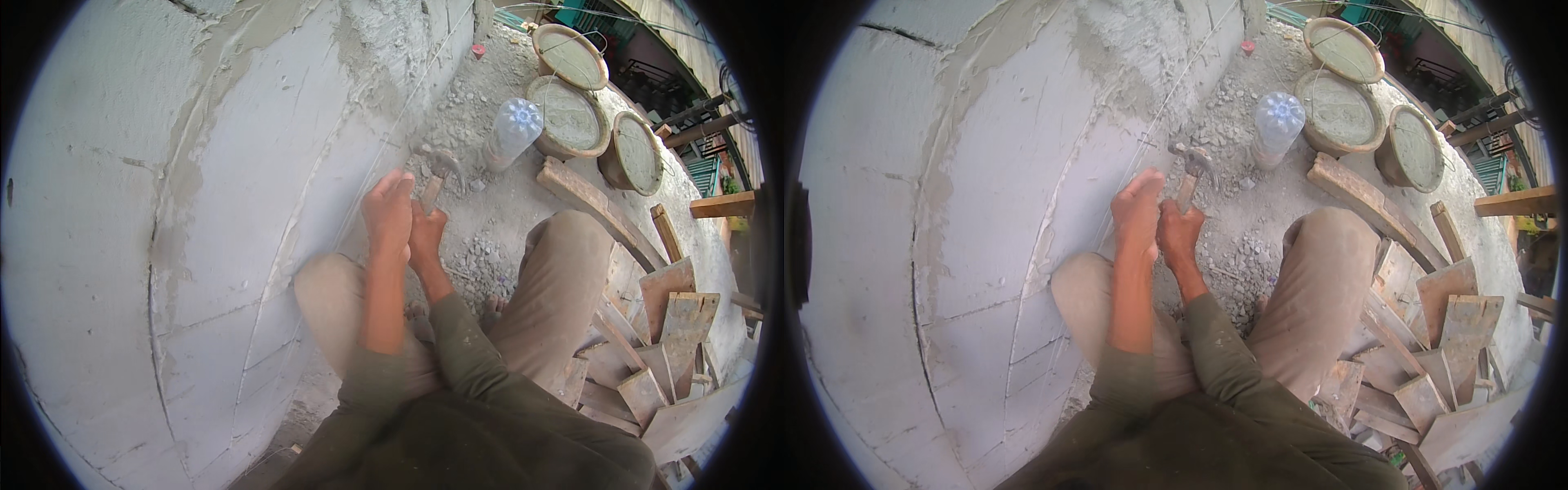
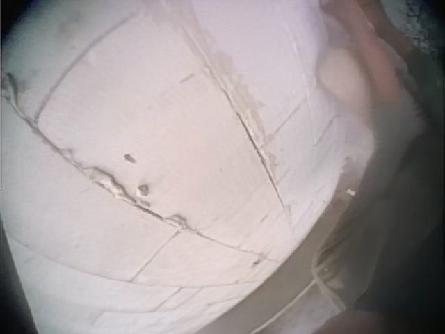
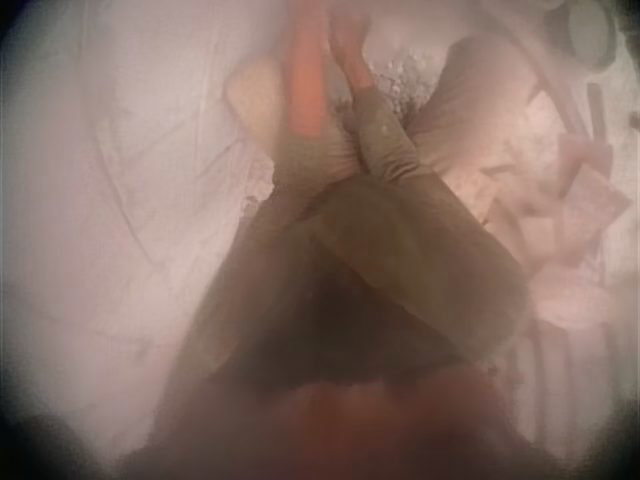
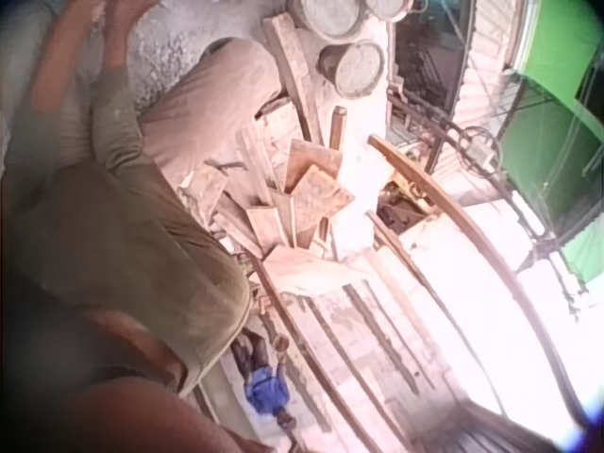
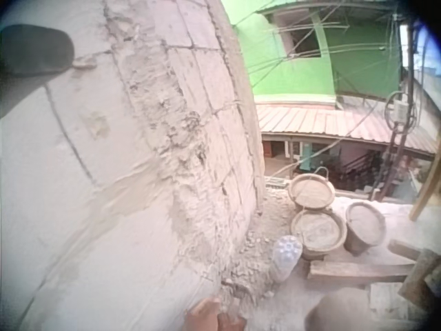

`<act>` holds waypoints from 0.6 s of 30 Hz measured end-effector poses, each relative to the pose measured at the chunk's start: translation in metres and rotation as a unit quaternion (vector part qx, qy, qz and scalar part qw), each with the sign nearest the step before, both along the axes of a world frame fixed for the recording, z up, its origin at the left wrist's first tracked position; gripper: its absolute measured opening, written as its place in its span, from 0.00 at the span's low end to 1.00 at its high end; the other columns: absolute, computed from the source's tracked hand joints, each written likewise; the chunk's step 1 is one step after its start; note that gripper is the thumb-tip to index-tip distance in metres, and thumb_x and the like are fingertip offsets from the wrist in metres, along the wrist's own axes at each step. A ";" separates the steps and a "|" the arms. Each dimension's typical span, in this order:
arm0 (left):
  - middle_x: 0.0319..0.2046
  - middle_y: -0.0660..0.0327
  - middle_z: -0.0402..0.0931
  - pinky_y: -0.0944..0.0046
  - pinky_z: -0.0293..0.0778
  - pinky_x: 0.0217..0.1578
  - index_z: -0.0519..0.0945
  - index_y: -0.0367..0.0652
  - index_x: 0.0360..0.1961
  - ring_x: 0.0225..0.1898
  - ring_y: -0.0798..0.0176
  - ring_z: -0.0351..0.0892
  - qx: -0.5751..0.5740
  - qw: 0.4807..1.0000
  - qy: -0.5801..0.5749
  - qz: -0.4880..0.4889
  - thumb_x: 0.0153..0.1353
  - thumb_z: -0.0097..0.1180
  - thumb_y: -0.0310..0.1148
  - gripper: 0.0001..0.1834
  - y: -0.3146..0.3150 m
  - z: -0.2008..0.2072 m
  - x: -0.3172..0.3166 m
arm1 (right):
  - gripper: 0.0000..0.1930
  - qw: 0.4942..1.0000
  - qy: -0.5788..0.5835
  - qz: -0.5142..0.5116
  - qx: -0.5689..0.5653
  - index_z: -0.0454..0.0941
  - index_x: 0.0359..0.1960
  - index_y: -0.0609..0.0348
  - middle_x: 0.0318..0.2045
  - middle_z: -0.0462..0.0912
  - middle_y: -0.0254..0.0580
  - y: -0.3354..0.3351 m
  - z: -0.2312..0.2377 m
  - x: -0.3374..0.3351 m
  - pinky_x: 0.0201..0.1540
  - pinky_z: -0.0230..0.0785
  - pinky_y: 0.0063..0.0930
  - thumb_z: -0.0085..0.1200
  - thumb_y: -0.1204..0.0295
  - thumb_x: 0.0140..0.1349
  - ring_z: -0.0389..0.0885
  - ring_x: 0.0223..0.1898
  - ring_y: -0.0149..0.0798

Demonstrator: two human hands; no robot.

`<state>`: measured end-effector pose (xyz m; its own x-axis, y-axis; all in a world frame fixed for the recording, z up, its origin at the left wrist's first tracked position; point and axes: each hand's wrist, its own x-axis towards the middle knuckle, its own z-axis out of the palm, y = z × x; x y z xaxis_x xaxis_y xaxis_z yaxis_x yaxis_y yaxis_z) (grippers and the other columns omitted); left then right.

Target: The person uses a tape measure to measure various sections of a wall and ceiling in a construction area. They extend the tape, align it against surfaces, and record measurements while another person assists nearby.

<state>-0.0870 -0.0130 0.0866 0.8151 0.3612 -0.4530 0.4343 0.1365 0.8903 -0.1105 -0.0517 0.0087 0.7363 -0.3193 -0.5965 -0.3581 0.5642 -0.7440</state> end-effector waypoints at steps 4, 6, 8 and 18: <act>0.53 0.50 0.87 0.62 0.74 0.60 0.84 0.29 0.60 0.56 0.61 0.84 0.056 0.991 -0.116 -0.046 0.75 0.63 0.36 0.21 0.032 0.072 -0.051 | 0.12 0.991 -0.002 0.057 0.123 0.71 0.24 0.56 0.14 0.68 0.31 0.009 0.002 -0.005 0.14 0.56 0.32 0.57 0.70 0.65 0.63 0.11 0.29; 0.49 0.51 0.88 0.62 0.78 0.55 0.84 0.30 0.59 0.51 0.63 0.86 0.125 0.982 -0.143 -0.022 0.75 0.62 0.35 0.20 0.048 0.103 -0.079 | 0.11 0.988 -0.001 0.045 0.149 0.71 0.27 0.57 0.14 0.66 0.30 0.020 0.008 -0.006 0.16 0.57 0.34 0.56 0.69 0.67 0.61 0.12 0.30; 0.47 0.51 0.89 0.63 0.81 0.50 0.85 0.30 0.58 0.47 0.64 0.87 0.183 0.974 -0.130 0.021 0.76 0.62 0.35 0.19 0.064 0.107 -0.107 | 0.10 0.985 0.008 0.033 0.171 0.71 0.29 0.57 0.14 0.65 0.31 0.030 0.007 0.001 0.16 0.57 0.34 0.56 0.69 0.68 0.60 0.12 0.31; 0.56 0.49 0.82 0.60 0.78 0.55 0.78 0.27 0.64 0.55 0.61 0.83 0.288 0.933 -0.086 0.197 0.79 0.53 0.34 0.21 0.106 0.057 -0.212 | 0.12 0.983 0.016 -0.012 0.180 0.67 0.24 0.51 0.15 0.61 0.29 0.051 0.015 0.004 0.18 0.57 0.34 0.55 0.70 0.65 0.58 0.13 0.31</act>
<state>-0.2989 0.0928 0.1437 0.6101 0.7915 0.0347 0.2950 -0.2676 0.9173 -0.1062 -0.0010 0.0239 0.7095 -0.1002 -0.6975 -0.3613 0.7982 -0.4821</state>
